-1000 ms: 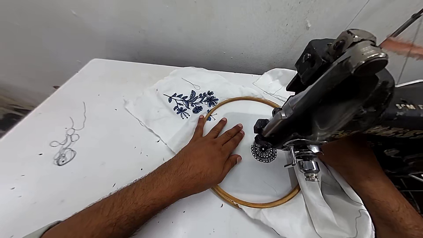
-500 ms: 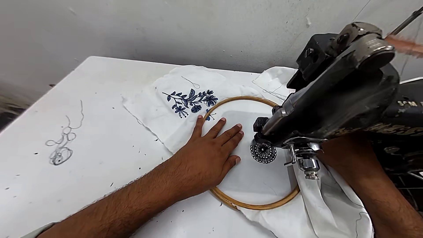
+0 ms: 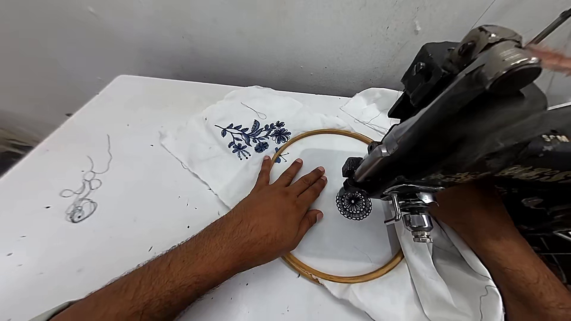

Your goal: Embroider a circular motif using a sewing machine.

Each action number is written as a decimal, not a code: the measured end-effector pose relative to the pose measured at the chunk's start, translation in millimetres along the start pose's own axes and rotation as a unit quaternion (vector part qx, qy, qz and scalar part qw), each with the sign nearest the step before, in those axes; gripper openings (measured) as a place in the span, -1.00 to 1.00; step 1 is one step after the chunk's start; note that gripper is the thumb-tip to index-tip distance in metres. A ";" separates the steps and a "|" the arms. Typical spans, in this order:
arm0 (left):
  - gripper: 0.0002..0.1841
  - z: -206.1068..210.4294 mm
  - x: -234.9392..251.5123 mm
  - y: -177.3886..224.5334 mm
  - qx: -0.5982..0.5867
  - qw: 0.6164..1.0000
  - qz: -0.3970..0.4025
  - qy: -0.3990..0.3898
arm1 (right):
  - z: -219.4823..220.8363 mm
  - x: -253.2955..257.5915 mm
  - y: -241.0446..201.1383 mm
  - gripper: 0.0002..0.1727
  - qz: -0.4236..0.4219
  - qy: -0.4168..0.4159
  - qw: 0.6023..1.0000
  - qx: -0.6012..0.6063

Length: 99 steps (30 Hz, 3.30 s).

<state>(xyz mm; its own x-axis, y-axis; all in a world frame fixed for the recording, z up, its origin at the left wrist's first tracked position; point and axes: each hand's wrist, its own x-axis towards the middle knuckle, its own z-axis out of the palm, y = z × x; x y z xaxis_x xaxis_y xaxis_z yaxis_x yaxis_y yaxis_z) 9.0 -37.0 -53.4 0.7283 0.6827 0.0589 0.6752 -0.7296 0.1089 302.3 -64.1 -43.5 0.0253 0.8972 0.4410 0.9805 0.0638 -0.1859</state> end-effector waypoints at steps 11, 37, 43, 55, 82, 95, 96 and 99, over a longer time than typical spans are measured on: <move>-0.34 -1.2 -1.1 0.0 0.002 1.000 0.002 -0.004 | 3.6 0.8 4.0 -0.48 -0.009 0.012 1.000 0.010; -0.34 -0.3 -1.0 1.5 0.000 1.000 -0.002 -0.007 | 6.0 -4.1 20.5 -0.71 0.012 -0.032 0.999 -0.009; -0.34 -2.8 -4.5 3.0 -0.003 1.000 0.001 -0.014 | -0.6 0.5 -1.4 -0.50 0.033 -0.009 0.999 0.004; -0.34 -3.2 -4.4 3.7 -0.003 1.000 0.001 -0.017 | -2.1 1.5 -0.8 -0.58 0.017 -0.012 0.999 0.028; -0.33 -4.2 -5.3 4.4 0.014 1.000 -0.005 -0.026 | -0.8 0.3 0.0 -0.57 0.004 -0.013 1.000 0.010; -0.33 -4.9 -6.3 6.0 0.002 1.000 -0.006 -0.022 | 0.8 1.2 2.4 -0.56 0.003 -0.006 1.000 0.017; -0.34 -5.2 -7.1 6.6 0.003 1.000 -0.004 -0.023 | -0.7 0.9 0.9 -0.57 0.012 -0.012 1.000 0.013; -0.34 -7.7 -9.6 6.5 0.008 0.999 -0.003 -0.032 | -3.5 -0.9 -4.6 -0.59 0.061 -0.037 0.997 0.016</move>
<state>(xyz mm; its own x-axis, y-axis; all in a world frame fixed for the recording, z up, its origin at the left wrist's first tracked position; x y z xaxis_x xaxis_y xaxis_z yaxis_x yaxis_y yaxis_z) 5.4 -47.9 -45.6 0.7296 0.6839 -0.0055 0.6813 -0.7261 0.0928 298.5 -66.8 -40.0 0.1281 0.9286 0.3482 0.9645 -0.0349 -0.2618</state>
